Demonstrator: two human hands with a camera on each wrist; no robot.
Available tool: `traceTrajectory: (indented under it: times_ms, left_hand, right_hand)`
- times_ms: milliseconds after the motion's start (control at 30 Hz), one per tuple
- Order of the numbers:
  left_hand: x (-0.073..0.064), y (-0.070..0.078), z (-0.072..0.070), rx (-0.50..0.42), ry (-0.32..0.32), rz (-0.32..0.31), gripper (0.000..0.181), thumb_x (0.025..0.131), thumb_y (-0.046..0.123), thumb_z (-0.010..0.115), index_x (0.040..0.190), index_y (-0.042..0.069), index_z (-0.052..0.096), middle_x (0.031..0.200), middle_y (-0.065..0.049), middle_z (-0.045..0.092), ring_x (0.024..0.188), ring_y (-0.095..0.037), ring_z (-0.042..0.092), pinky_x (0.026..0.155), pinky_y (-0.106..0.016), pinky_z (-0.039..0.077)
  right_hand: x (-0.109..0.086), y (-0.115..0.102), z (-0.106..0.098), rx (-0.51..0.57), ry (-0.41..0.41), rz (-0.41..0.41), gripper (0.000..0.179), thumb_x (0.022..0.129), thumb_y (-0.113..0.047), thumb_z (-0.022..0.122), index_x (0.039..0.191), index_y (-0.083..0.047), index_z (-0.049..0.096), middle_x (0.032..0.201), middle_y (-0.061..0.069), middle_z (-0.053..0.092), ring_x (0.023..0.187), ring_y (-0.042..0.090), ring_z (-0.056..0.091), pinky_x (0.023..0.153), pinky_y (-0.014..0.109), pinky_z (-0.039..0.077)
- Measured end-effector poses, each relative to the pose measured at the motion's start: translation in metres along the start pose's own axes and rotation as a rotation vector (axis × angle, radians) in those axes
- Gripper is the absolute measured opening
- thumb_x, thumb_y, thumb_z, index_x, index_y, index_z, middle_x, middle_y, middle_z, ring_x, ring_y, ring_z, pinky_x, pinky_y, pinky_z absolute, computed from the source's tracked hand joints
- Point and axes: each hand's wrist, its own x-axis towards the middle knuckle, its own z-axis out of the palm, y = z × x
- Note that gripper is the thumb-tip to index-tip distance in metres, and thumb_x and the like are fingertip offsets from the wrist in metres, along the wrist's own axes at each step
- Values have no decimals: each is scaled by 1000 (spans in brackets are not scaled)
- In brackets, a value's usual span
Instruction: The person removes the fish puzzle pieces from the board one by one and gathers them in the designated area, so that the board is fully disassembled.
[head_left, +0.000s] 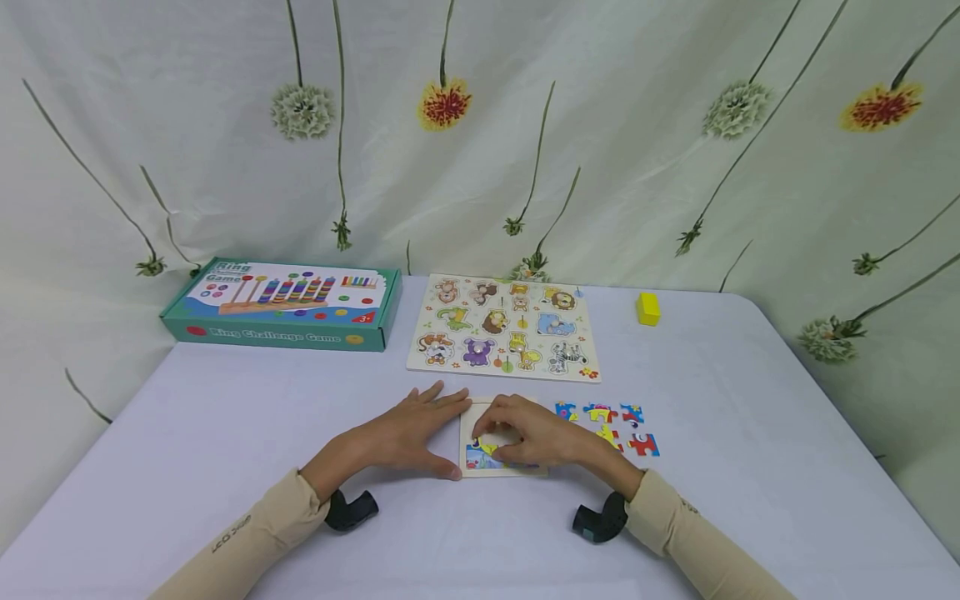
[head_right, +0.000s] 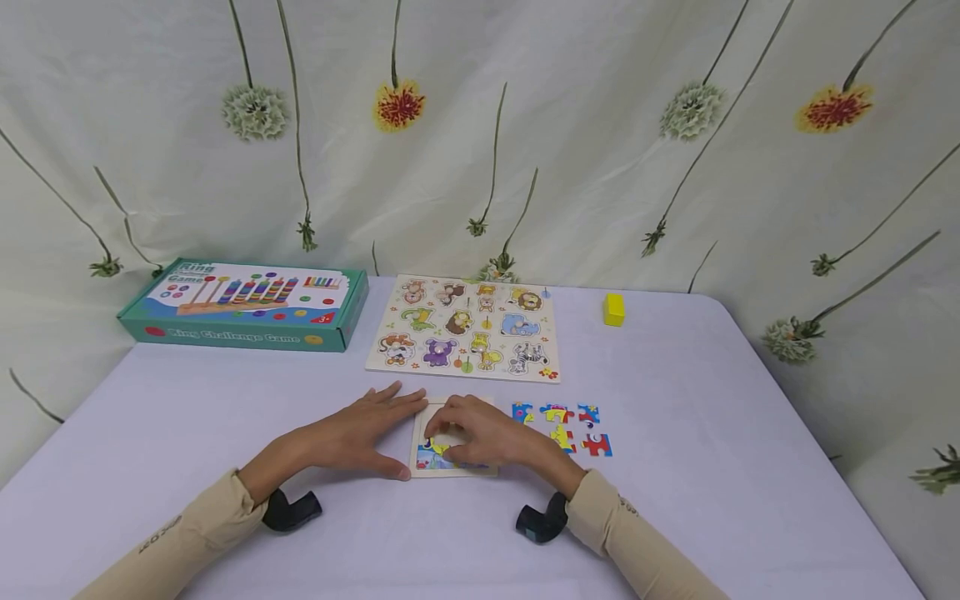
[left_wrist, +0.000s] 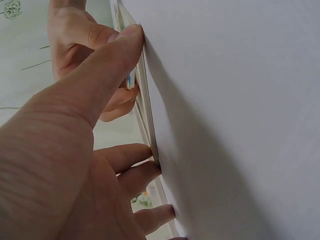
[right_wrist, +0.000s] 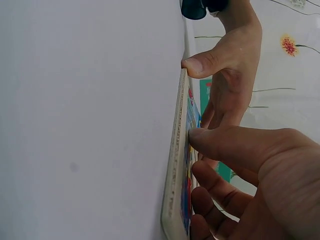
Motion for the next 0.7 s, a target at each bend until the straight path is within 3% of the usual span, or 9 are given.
traceTrajectory:
  times_ms: [300, 700]
  left_hand:
    - [0, 0, 0, -8, -6, -15, 94, 75, 53, 76, 150, 15, 33, 158, 3, 23, 148, -29, 4, 118, -53, 5]
    - [1, 0, 1, -8, -7, -21, 95, 74, 53, 77, 150, 15, 34, 158, 3, 24, 148, -30, 4, 118, -53, 4]
  right_hand:
    - [1, 0, 1, 20, 8, -34, 25, 85, -7, 69, 108, -15, 65, 101, -6, 61, 96, 11, 52, 87, 28, 44]
    - [1, 0, 4, 92, 21, -11, 24, 85, -7, 69, 107, -16, 63, 99, -5, 61, 94, 12, 53, 90, 26, 46]
